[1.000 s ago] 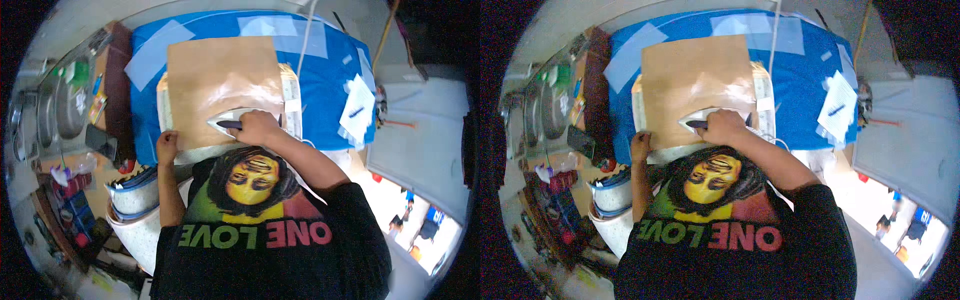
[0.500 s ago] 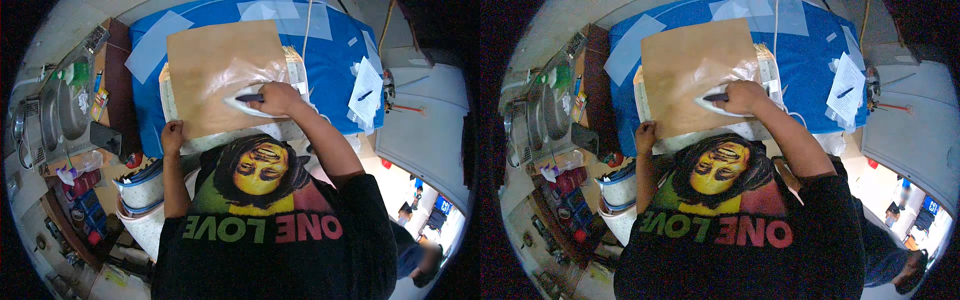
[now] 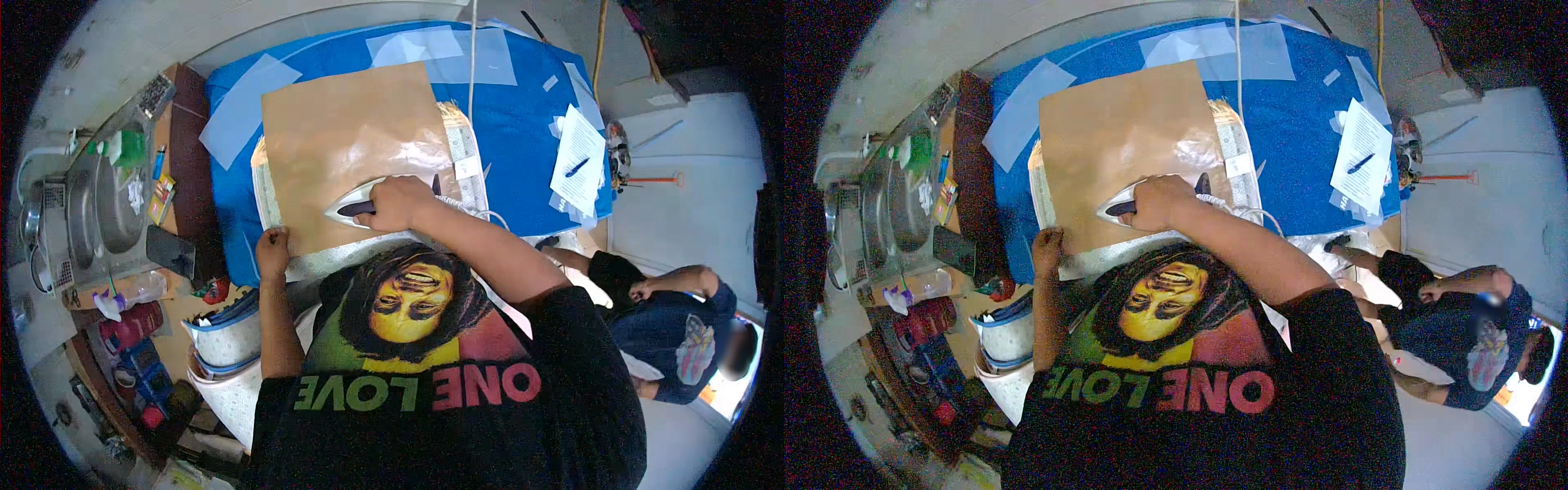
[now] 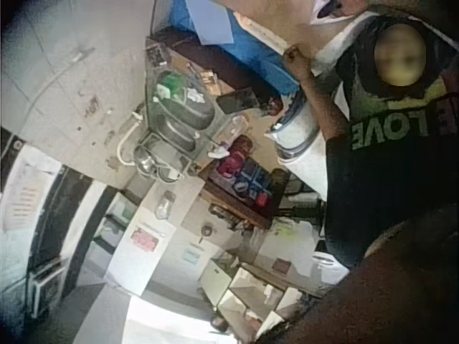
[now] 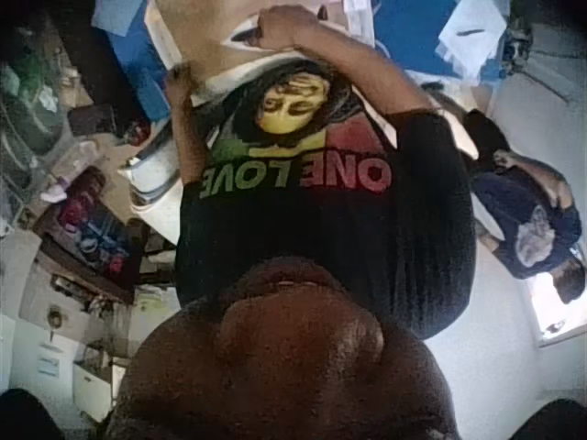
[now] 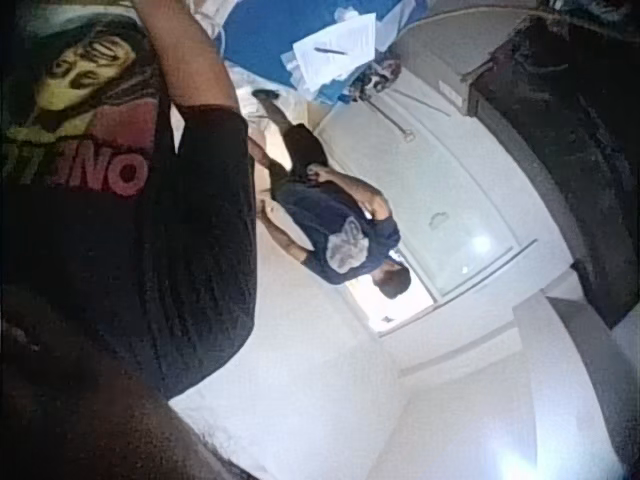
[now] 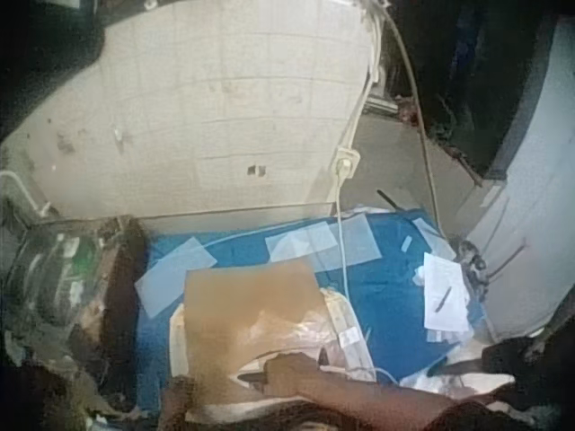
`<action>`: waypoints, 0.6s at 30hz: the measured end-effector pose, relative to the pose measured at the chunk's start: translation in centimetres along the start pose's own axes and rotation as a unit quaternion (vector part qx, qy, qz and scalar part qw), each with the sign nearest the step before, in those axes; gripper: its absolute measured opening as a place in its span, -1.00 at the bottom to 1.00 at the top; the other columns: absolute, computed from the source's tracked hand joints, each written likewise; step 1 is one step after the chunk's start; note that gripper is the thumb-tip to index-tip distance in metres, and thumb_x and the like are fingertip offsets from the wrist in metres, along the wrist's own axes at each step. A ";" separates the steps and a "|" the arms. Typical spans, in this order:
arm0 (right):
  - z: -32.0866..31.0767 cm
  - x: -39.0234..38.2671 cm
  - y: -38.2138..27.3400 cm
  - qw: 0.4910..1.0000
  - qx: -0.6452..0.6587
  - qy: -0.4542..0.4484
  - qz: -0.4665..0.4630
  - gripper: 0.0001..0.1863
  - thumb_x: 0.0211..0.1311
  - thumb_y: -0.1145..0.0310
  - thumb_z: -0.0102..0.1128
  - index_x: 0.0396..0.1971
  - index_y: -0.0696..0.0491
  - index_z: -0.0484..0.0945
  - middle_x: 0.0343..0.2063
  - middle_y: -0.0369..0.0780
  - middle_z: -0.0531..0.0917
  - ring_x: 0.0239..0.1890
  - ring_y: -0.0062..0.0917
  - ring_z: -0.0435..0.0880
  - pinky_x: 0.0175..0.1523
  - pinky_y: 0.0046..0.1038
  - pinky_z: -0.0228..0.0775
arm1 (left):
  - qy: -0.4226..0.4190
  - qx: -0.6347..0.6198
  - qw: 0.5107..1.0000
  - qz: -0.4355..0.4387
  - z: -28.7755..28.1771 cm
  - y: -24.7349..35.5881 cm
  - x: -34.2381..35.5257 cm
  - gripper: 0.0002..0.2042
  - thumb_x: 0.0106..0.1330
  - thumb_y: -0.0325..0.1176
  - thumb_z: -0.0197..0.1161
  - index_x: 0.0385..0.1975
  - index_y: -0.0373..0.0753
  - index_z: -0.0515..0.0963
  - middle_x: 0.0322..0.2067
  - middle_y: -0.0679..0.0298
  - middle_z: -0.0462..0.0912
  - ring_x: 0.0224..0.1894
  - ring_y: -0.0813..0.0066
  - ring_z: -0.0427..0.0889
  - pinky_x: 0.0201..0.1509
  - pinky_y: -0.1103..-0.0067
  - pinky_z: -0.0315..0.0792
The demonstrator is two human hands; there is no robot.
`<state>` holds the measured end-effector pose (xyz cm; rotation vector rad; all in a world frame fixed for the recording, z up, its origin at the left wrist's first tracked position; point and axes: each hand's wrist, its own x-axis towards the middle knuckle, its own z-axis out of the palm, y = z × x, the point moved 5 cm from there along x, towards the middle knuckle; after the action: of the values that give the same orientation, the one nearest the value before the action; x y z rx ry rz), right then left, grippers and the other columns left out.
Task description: Applying a decal or heat transfer to a fabric item using a hand iron.
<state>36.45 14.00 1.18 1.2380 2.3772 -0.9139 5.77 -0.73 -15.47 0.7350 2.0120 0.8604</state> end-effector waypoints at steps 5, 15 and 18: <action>-0.7 -1.5 3.3 0.999 0.002 -0.047 0.022 -0.27 0.19 -0.33 0.19 -0.21 0.14 0.77 -0.09 0.04 0.75 -0.01 -0.07 0.75 0.14 -0.13 0.57 | 0.012 -0.012 1.000 -0.003 0.2 0.1 0.3 -0.72 0.42 -0.22 0.35 -0.22 -0.39 0.66 -0.38 0.23 0.69 -0.32 0.48 0.58 -0.20 0.48 0.47; 0.2 -2.8 2.0 0.997 -0.021 -0.068 0.027 -0.29 0.14 -0.29 0.24 -0.17 0.16 0.76 -0.06 0.06 0.75 0.01 -0.09 0.75 0.14 -0.11 0.58 | 0.007 -0.038 0.999 -0.009 0.4 1.2 -0.9 -0.70 0.45 -0.22 0.34 -0.16 -0.41 0.66 -0.32 0.24 0.72 -0.29 0.50 0.62 -0.16 0.53 0.49; -0.2 -1.6 1.2 0.999 -0.006 -0.017 0.041 -0.32 0.14 -0.26 0.24 -0.11 0.11 0.75 -0.06 0.03 0.76 0.01 -0.10 0.75 0.15 -0.10 0.58 | 0.010 0.021 1.000 0.018 0.2 2.3 -0.9 -0.74 0.47 -0.24 0.32 -0.14 -0.37 0.66 -0.31 0.27 0.72 -0.29 0.51 0.61 -0.16 0.53 0.49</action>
<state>38.33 13.63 1.73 1.2934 2.2844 -0.8872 6.84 0.01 -13.39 0.7911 2.0458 0.8507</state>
